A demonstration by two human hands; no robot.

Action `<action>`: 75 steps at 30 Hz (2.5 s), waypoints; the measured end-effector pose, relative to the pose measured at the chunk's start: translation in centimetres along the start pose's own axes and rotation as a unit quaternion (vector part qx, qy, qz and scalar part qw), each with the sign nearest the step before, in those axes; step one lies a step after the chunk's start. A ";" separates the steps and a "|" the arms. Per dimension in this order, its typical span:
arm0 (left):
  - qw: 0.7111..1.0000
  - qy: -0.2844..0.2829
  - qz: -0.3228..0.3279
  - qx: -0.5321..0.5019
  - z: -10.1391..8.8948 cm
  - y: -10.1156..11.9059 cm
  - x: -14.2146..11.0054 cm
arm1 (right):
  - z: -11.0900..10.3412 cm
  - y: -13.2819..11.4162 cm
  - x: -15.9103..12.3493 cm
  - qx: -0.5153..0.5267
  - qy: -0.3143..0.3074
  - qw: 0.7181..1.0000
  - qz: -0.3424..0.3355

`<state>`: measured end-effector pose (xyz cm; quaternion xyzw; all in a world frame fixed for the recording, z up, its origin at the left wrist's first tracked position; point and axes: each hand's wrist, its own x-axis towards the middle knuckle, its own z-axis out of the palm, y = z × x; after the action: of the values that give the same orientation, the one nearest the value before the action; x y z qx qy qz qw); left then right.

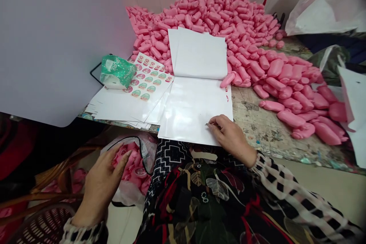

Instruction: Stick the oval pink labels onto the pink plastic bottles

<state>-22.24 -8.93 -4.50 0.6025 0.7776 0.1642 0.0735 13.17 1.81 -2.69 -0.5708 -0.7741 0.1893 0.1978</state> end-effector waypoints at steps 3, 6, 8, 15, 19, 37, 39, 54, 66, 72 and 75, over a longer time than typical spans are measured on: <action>0.991 0.059 0.115 -0.019 1.0 2.3 0.1 | 0.4 -0.3 0.0 -0.013 -0.009 1.000 -0.018; 0.968 0.050 0.245 -0.035 2.8 6.3 0.6 | 0.7 -0.6 -0.1 -0.042 -0.012 0.999 -0.015; 0.956 0.028 0.292 -0.006 4.2 8.7 1.0 | 0.9 -0.8 -0.2 -0.064 -0.011 0.998 -0.009; 0.945 -0.016 0.328 0.006 6.3 11.6 1.9 | 2.1 -1.7 -0.1 -0.042 0.000 0.999 -0.017; 0.945 -0.031 0.324 0.000 5.6 11.6 2.3 | 2.4 -1.4 0.5 0.043 -0.009 0.999 0.021; 0.894 0.048 0.445 0.034 2.3 14.1 6.3 | -2.7 -0.6 1.7 -0.048 0.008 0.999 0.009; 0.893 0.068 0.443 0.036 1.7 14.1 6.8 | -5.0 -0.2 1.5 0.000 -0.022 1.000 -0.006; 0.889 0.087 0.450 -0.009 0.4 14.0 8.8 | -9.2 9.0 13.7 -0.180 -0.010 0.981 -0.071; 0.869 0.126 0.476 0.047 -2.0 14.2 12.5 | -10.2 10.9 11.9 -0.319 -0.099 0.943 -0.010; 0.855 0.228 0.460 0.070 -3.8 16.8 17.4 | -11.3 8.9 10.7 0.050 -0.120 0.991 -0.039; 0.860 0.252 0.437 0.075 -4.7 18.5 20.0 | -10.3 8.1 12.6 0.244 -0.102 0.964 -0.002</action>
<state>-12.08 13.62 7.91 0.8220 0.4365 0.2671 -0.2500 21.72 16.84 2.95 -0.4815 -0.7214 0.4295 0.2514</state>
